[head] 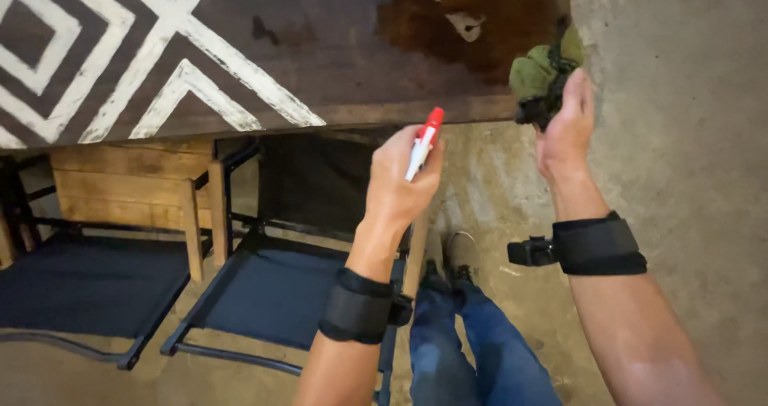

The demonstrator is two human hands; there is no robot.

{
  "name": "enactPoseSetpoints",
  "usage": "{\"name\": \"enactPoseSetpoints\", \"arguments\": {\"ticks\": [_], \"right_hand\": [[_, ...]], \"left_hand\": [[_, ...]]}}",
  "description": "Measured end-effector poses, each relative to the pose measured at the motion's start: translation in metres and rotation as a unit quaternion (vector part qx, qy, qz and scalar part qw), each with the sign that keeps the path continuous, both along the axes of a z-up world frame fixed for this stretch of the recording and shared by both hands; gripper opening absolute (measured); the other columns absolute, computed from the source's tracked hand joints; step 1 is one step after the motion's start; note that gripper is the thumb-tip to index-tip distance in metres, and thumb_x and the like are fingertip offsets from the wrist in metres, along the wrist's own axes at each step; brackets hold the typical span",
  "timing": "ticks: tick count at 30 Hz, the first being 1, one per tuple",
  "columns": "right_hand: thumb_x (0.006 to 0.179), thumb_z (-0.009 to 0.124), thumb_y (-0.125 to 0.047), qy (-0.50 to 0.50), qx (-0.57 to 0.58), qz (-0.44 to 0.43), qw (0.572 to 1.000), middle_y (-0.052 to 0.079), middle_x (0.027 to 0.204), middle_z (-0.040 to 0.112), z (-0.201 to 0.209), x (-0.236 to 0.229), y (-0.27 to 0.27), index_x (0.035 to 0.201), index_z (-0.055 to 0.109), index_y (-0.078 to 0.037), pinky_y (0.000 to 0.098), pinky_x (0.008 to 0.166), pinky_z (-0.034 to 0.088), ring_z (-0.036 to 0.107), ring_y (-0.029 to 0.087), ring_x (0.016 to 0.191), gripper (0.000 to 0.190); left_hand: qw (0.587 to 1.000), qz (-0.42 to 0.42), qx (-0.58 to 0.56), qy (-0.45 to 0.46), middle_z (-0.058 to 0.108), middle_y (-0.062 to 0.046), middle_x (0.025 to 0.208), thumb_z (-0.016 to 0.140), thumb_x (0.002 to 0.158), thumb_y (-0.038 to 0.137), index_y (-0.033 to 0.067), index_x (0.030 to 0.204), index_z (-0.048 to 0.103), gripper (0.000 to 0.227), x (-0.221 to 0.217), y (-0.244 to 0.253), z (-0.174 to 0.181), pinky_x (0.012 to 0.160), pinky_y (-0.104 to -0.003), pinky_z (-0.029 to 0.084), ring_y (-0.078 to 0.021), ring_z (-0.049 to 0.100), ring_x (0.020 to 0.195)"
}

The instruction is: The person sprays a liquid onto a wooden table with a geometric pattern and wipes the surface with a cloth. They move around the table to clean different sections, including the edges and the center.

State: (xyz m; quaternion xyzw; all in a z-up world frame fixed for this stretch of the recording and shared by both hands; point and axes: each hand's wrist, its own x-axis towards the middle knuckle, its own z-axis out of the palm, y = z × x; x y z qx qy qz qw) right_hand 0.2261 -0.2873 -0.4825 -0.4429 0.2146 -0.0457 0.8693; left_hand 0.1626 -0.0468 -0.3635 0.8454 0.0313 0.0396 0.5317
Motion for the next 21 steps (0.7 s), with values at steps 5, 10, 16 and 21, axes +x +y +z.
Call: {"name": "enactPoseSetpoints", "arguments": {"ticks": [5, 10, 16, 21], "right_hand": [[0.109, 0.065, -0.009, -0.045, -0.134, 0.033, 0.989, 0.011, 0.142, 0.059, 0.010, -0.017, -0.007, 0.149, 0.044, -0.002, 0.0363, 0.106, 0.054, 0.062, 0.023, 0.126, 0.046], [0.111, 0.064, -0.003, -0.048, -0.268, 0.031, 0.962, 0.011, 0.148, 0.057, -0.003, -0.029, -0.013, 0.152, 0.040, -0.002, 0.0350, 0.113, 0.052, 0.059, 0.022, 0.135, 0.048], [0.115, 0.063, -0.002, -0.054, -0.487, -0.003, 0.872, 0.016, 0.154, 0.054, -0.047, -0.042, -0.015, 0.156, 0.038, 0.000, 0.0352, 0.123, 0.038, 0.051, 0.027, 0.144, 0.049], [0.102, 0.060, -0.002, 0.033, -0.693, 0.191, 0.695, 0.030, 0.173, 0.011, -0.080, -0.029, 0.014, 0.167, 0.035, -0.013, 0.0655, 0.124, 0.017, 0.003, 0.058, 0.153, 0.071]], "left_hand": [[0.997, -0.043, 0.067, 0.017, 0.067, -0.019, 0.086, 0.075, 0.089, 0.018, 0.0026, 0.092, 0.064, 0.020, -0.011, -0.007, -0.016, 0.068, -0.046, 0.050, -0.0425, 0.065, 0.082], [0.996, -0.041, 0.078, 0.030, 0.066, -0.021, 0.085, 0.075, 0.088, 0.024, 0.0022, 0.089, 0.063, 0.025, -0.017, -0.009, -0.025, 0.068, -0.048, 0.050, -0.0441, 0.063, 0.082], [0.989, -0.042, 0.106, 0.092, 0.067, -0.022, 0.081, 0.078, 0.087, 0.031, 0.0030, 0.085, 0.064, 0.032, -0.028, 0.004, -0.038, 0.067, -0.049, 0.050, -0.0445, 0.064, 0.079], [0.999, -0.032, 0.020, 0.038, 0.067, -0.019, 0.082, 0.079, 0.090, 0.026, 0.0023, 0.093, 0.064, 0.028, -0.029, 0.038, -0.015, 0.065, -0.043, 0.050, -0.0411, 0.064, 0.076]]}}
